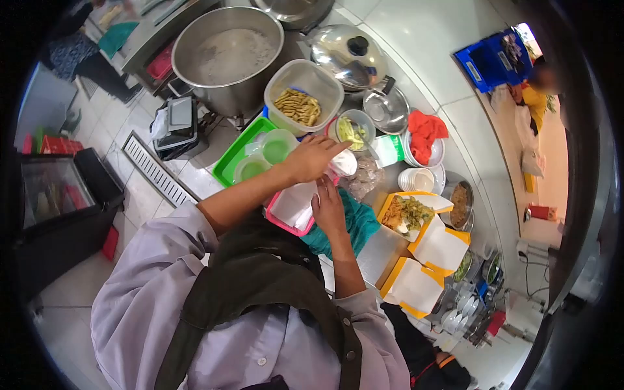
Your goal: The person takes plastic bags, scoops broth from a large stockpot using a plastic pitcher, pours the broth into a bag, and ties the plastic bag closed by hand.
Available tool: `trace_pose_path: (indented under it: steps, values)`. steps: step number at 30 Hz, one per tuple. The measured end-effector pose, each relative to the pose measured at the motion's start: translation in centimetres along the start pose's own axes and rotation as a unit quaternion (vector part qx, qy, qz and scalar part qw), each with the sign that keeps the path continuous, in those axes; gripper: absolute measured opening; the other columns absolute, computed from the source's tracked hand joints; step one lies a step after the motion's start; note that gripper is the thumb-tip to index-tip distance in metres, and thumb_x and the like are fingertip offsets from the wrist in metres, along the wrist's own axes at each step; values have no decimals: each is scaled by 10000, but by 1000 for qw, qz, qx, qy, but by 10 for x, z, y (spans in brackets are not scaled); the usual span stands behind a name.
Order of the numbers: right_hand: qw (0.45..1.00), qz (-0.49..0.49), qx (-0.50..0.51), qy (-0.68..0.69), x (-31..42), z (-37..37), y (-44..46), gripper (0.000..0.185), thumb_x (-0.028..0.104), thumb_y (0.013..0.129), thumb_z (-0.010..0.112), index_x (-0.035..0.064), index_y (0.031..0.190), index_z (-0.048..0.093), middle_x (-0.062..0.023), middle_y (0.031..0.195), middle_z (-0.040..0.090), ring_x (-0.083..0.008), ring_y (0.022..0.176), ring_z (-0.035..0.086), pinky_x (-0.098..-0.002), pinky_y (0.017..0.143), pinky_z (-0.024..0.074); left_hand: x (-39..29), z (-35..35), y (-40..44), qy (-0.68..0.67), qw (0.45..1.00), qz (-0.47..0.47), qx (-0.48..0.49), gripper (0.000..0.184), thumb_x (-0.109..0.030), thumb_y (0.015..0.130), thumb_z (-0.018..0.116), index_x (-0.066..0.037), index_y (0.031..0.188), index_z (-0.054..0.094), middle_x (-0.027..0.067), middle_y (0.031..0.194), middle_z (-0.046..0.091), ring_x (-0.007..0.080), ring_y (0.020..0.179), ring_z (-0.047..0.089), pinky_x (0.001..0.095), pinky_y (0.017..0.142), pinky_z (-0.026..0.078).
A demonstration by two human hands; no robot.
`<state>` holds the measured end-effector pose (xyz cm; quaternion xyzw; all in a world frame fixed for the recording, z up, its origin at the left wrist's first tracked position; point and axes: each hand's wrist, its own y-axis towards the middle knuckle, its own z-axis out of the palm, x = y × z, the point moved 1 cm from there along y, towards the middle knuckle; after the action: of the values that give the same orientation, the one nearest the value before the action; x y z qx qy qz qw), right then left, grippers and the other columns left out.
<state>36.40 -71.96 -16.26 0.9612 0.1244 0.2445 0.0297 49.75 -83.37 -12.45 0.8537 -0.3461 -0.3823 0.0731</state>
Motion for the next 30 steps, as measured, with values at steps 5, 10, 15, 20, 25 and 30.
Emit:
trace_pose_path:
  steps: [5,10,15,20,25,30]
  values:
    - [976,76,-136,154,-31,-10,-28,226,-66,813,536,-1,993,656,-149,1055,625,-266,933,627,-290,762,500,3,-5,-28,-40,989,-40,140,369,-29,710,631,-100,1068,577,89,1113,579,317,1075,553,413,889,453]
    - [926,143,-56,346,-50,-33,13,216,101,849,656,8,1043,650,-136,958,638,-242,815,635,-285,706,488,-22,-5,-54,-59,992,-49,105,344,20,699,619,-82,1025,579,106,1078,587,324,1059,557,400,859,476]
    - [964,88,85,235,-33,-62,61,293,208,846,677,57,1098,658,-124,891,658,-232,767,617,-334,715,491,-24,7,-58,-64,994,-62,66,408,15,683,649,-72,1070,552,137,1097,587,357,1056,559,431,869,470]
    - [998,26,37,43,-47,-55,68,178,220,888,555,94,981,640,-136,972,645,-345,881,624,-447,730,501,-33,14,-50,-58,993,-105,-10,455,-80,715,716,-58,1124,517,182,1132,586,377,1037,571,433,869,469]
    - [993,-12,-20,115,-49,-67,64,142,167,890,529,103,952,641,-98,1002,616,-333,932,605,-448,733,489,-32,15,-35,-72,990,-119,34,474,-107,709,737,-74,1136,536,166,1137,590,374,1048,567,438,885,460]
    - [990,-10,88,106,-60,-71,65,191,142,867,539,143,1008,667,-88,949,566,-300,966,577,-410,779,465,-36,9,-24,-42,988,-130,76,423,-134,700,737,-88,1104,621,119,1148,618,319,1133,551,504,974,373]
